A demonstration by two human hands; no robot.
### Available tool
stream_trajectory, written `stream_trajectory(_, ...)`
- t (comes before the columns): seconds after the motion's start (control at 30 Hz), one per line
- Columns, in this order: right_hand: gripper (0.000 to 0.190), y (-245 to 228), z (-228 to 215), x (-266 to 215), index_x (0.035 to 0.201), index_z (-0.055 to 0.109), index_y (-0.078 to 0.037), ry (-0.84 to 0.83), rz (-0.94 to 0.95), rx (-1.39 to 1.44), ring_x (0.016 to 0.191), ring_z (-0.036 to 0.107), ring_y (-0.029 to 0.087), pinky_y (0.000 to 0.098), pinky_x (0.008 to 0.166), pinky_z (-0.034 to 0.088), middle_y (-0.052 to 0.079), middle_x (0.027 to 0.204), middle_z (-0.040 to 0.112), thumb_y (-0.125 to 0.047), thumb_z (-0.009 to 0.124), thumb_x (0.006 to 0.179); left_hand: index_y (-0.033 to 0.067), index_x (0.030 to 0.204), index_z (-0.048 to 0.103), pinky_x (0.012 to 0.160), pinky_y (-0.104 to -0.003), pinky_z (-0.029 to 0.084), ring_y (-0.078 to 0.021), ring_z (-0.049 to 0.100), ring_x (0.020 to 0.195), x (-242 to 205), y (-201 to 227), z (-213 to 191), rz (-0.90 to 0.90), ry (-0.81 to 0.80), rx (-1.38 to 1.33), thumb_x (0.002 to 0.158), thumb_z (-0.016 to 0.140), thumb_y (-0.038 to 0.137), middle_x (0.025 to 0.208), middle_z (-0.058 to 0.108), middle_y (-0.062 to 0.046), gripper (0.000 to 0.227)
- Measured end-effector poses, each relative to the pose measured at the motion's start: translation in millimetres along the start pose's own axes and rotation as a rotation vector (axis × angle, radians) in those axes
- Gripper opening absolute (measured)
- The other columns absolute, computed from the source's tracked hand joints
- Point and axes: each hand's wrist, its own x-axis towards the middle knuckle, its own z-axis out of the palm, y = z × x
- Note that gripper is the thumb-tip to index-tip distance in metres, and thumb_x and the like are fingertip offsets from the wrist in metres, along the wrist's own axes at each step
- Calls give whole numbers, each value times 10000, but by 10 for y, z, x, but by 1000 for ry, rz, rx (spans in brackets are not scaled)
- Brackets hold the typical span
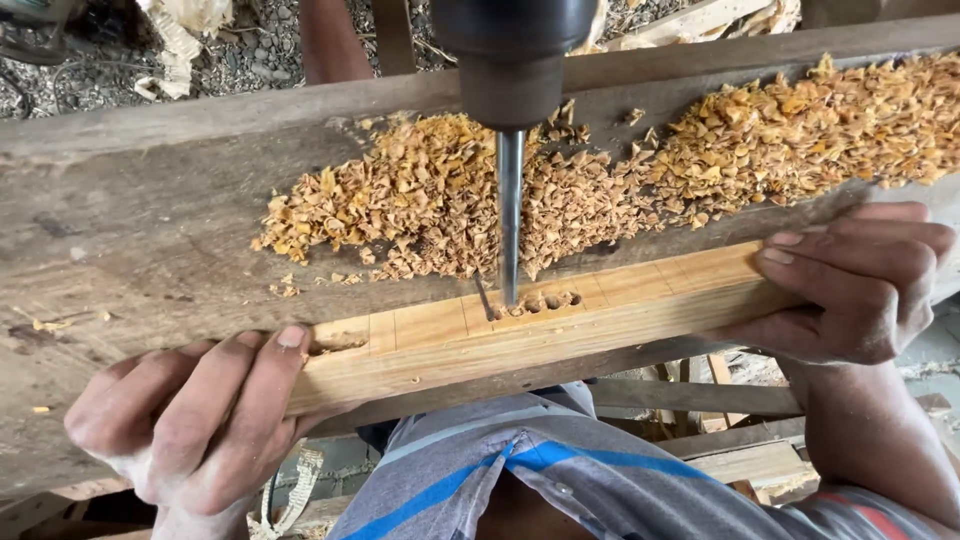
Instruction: The person positions a rectangular wooden plank on a workbench and uses a drill press to create a series of holes along its length. The person holds the wood steady with both hands while operating the machine, and wood shavings accumulate on the workbench.
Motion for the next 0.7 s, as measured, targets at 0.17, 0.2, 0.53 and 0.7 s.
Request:
stream_trajectory(0.17, 534, 112, 2, -58, 779, 569, 42, 36, -78, 47, 607, 454, 240, 407, 589, 375, 144, 733, 495, -490, 574, 727, 52, 825, 674, 630, -349, 297, -257, 427, 674, 65, 37, 5, -21, 30, 60, 855, 437, 309, 801, 568, -72, 351)
stream_trajectory(0.2, 474, 85, 19, -13, 751, 565, 36, 74, -72, 23, 613, 443, 246, 396, 579, 372, 142, 707, 511, -437, 538, 759, 55, 838, 671, 631, -353, 303, -257, 428, 680, 75, 47, 0, -41, 22, 73, 846, 468, 348, 810, 562, -70, 356)
stream_trajectory(0.53, 511, 5, -111, -32, 830, 552, 29, -39, 34, -29, 731, 432, 261, 441, 657, 416, 120, 781, 513, -474, 503, 755, 49, 844, 669, 656, -360, 301, -269, 425, 711, 130, 86, -16, -62, 34, 52, 837, 471, 395, 813, 562, -78, 399)
stream_trajectory(0.7, 511, 71, -62, 13, 791, 543, 37, 31, -18, -7, 645, 450, 268, 415, 602, 392, 120, 727, 469, -471, 497, 758, 58, 842, 673, 641, -359, 307, -264, 419, 690, 188, 51, -24, -50, 58, 79, 845, 489, 373, 795, 554, -65, 365)
